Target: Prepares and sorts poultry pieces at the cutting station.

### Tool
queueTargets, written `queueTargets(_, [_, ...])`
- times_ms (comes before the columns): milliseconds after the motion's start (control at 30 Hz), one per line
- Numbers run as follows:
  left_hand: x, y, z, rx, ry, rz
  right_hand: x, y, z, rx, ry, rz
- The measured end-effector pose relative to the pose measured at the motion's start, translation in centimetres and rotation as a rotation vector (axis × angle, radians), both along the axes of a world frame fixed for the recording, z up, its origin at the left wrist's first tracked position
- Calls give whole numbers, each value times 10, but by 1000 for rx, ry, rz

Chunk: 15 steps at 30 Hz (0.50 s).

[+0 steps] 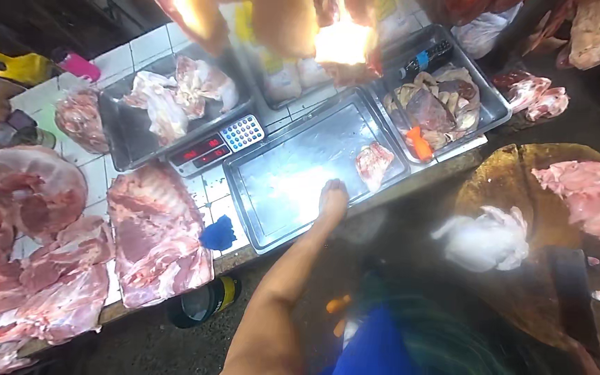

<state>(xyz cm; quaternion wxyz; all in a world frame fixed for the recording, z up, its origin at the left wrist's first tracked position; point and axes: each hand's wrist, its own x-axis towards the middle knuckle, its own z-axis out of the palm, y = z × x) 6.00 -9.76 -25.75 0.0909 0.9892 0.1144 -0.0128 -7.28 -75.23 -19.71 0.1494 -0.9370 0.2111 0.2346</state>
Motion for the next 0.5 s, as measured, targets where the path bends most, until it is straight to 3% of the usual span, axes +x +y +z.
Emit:
queueTargets(67, [-38,-5,3,-9,-13,28,-1,0,-2,25,0,-14])
queueTargets(133, [-66,-5,19,16,106,156,-1,-3,-3,26,4,-18])
queueTargets(233, [-94,-3,85,37,475,425,1,-7,-1,72,-32,17])
queueTargets(300, [-98,5,108,44,496,449,1,-13,-2,111,-62,55])
queueTargets(400, [-78,24,76,-63,165,258,0,-18,-5,131,-56,41])
queueTargets(500, [-64,31,15,-30,145,27,-7,-27,-10,187,-35,-35])
